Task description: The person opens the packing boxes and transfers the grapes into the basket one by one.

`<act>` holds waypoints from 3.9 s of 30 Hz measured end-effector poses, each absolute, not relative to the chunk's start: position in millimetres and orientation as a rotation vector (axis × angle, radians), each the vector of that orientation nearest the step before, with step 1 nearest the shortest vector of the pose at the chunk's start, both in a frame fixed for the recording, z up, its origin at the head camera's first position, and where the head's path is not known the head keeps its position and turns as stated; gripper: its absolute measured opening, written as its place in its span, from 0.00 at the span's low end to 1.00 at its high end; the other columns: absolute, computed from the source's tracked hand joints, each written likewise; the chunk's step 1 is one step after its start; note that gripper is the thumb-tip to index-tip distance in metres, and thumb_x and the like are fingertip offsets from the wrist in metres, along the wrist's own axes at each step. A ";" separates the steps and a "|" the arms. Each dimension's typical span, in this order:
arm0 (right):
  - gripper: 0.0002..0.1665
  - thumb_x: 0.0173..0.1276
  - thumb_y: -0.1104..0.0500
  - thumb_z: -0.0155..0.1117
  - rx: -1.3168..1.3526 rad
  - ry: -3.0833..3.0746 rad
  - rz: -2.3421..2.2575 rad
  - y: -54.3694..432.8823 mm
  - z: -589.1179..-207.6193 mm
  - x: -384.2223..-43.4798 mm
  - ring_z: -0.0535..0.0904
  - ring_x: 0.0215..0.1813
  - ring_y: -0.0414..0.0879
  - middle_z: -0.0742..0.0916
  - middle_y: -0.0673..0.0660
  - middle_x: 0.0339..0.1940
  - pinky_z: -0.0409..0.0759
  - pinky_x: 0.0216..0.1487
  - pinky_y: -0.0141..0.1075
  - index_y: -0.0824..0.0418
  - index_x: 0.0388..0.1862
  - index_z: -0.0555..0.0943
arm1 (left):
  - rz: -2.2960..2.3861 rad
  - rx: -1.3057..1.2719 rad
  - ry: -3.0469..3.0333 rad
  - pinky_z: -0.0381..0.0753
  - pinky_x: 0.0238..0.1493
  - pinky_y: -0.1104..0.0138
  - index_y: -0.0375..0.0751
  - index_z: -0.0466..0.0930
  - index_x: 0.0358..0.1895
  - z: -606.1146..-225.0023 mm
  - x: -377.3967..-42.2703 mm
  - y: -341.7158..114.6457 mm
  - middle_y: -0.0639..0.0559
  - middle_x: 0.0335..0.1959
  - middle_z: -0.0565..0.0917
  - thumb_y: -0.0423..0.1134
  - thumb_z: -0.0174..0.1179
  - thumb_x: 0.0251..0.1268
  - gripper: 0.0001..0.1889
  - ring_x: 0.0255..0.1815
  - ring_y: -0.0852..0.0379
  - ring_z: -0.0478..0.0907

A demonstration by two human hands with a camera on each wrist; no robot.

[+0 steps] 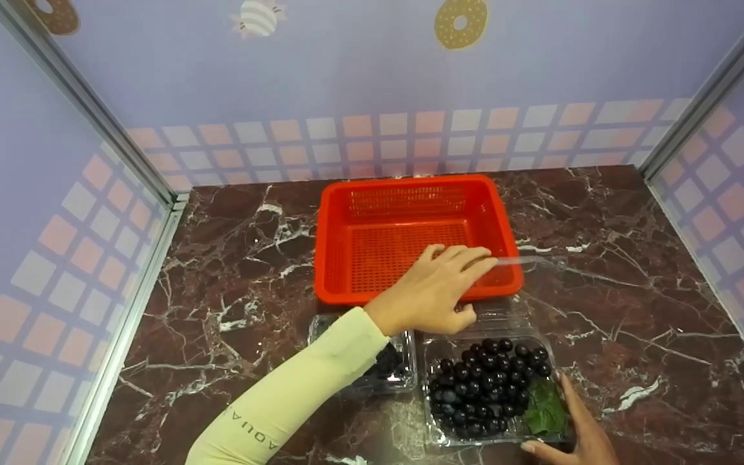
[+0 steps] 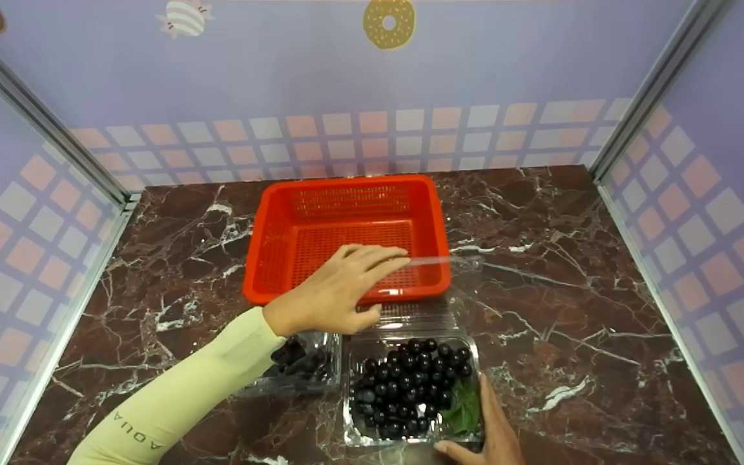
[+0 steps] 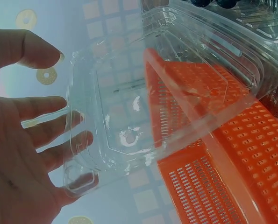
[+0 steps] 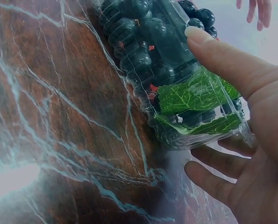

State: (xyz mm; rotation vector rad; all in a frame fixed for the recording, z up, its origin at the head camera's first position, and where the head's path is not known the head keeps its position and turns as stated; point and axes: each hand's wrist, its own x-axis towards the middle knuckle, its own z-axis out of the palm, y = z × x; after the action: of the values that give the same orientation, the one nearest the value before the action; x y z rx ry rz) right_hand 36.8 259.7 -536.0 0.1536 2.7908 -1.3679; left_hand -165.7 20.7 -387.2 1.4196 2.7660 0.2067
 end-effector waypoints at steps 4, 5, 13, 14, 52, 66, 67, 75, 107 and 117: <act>0.74 0.47 0.47 0.80 0.224 2.701 -1.333 259.9 -533.0 34.2 0.63 0.69 0.73 0.60 0.74 0.75 0.64 0.60 0.71 0.55 0.80 0.38 | 0.219 1.449 2.785 0.56 0.74 0.49 0.54 0.54 0.75 -388.6 -165.1 20.5 0.56 0.75 0.59 0.51 0.56 0.56 0.41 0.75 0.54 0.56; 0.74 0.48 0.46 0.79 0.235 2.687 -1.326 260.0 -532.4 33.7 0.62 0.69 0.73 0.60 0.73 0.75 0.64 0.60 0.71 0.55 0.80 0.37 | 0.225 1.458 2.787 0.55 0.74 0.49 0.54 0.54 0.75 -389.1 -165.1 20.5 0.55 0.75 0.60 0.51 0.57 0.56 0.41 0.75 0.53 0.56; 0.66 0.56 0.46 0.73 0.253 2.673 -1.332 261.4 -532.7 34.0 0.60 0.70 0.74 0.57 0.74 0.76 0.59 0.60 0.74 0.56 0.80 0.38 | 0.304 1.576 2.764 0.53 0.77 0.58 0.51 0.57 0.74 -390.8 -166.5 19.5 0.53 0.75 0.60 0.49 0.56 0.57 0.38 0.76 0.55 0.56; 0.65 0.58 0.45 0.71 0.276 2.651 -1.339 261.7 -532.6 33.2 0.60 0.70 0.74 0.56 0.73 0.76 0.59 0.61 0.73 0.55 0.80 0.38 | 0.338 1.601 2.755 0.53 0.77 0.59 0.51 0.58 0.74 -390.9 -166.4 19.3 0.53 0.75 0.60 0.48 0.56 0.58 0.38 0.76 0.55 0.56; 0.38 0.78 0.43 0.40 0.349 2.639 -1.401 267.3 -536.1 24.7 0.52 0.76 0.69 0.57 0.68 0.78 0.55 0.68 0.66 0.57 0.79 0.48 | 0.476 1.779 2.509 0.75 0.62 0.68 0.51 0.61 0.72 -412.5 -145.6 20.7 0.56 0.69 0.68 0.48 0.56 0.62 0.34 0.63 0.60 0.72; 0.48 0.59 0.77 0.45 0.055 2.788 -1.553 270.4 -546.1 35.3 0.54 0.62 0.08 0.65 0.48 0.75 0.54 0.55 0.08 0.56 0.79 0.51 | 0.410 1.671 2.478 0.78 0.38 0.72 0.55 0.65 0.70 -421.6 -138.0 22.4 0.59 0.62 0.76 0.50 0.54 0.65 0.29 0.28 0.65 0.72; 0.48 0.57 0.78 0.45 0.027 2.780 -1.579 270.7 -546.7 35.4 0.54 0.63 0.09 0.64 0.44 0.75 0.54 0.55 0.08 0.57 0.79 0.51 | 0.399 1.662 2.479 0.77 0.36 0.72 0.55 0.65 0.70 -422.3 -137.6 22.6 0.59 0.61 0.76 0.50 0.54 0.65 0.29 0.26 0.64 0.71; 0.54 0.43 0.82 0.42 -0.240 2.738 -1.796 273.1 -551.9 34.5 0.57 0.70 0.17 0.64 0.29 0.72 0.55 0.62 0.11 0.71 0.76 0.51 | 0.356 1.637 2.472 0.72 0.29 0.72 0.55 0.66 0.69 -426.0 -136.0 23.4 0.58 0.58 0.78 0.52 0.53 0.66 0.28 0.26 0.64 0.70; 0.46 0.69 0.65 0.56 0.187 2.770 -1.411 268.1 -548.7 35.1 0.50 0.68 0.13 0.63 0.50 0.76 0.55 0.71 0.19 0.51 0.80 0.47 | 0.211 1.523 2.442 0.82 0.51 0.66 0.58 0.57 0.74 -441.2 -119.8 30.6 0.58 0.62 0.77 0.59 0.51 0.67 0.33 0.46 0.60 0.82; 0.46 0.67 0.67 0.56 0.135 2.859 -1.398 265.5 -550.1 36.4 0.49 0.62 0.06 0.67 0.59 0.73 0.48 0.56 0.05 0.51 0.80 0.49 | 0.150 1.474 2.511 0.83 0.41 0.66 0.56 0.59 0.72 -442.7 -113.2 34.3 0.56 0.56 0.79 0.64 0.50 0.66 0.35 0.36 0.60 0.80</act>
State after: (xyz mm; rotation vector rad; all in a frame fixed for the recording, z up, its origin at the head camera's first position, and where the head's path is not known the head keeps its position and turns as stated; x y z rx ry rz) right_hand 36.4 265.5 -550.1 0.1346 2.8589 -1.3985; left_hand -113.2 34.3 -442.7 1.4736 2.5106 0.1498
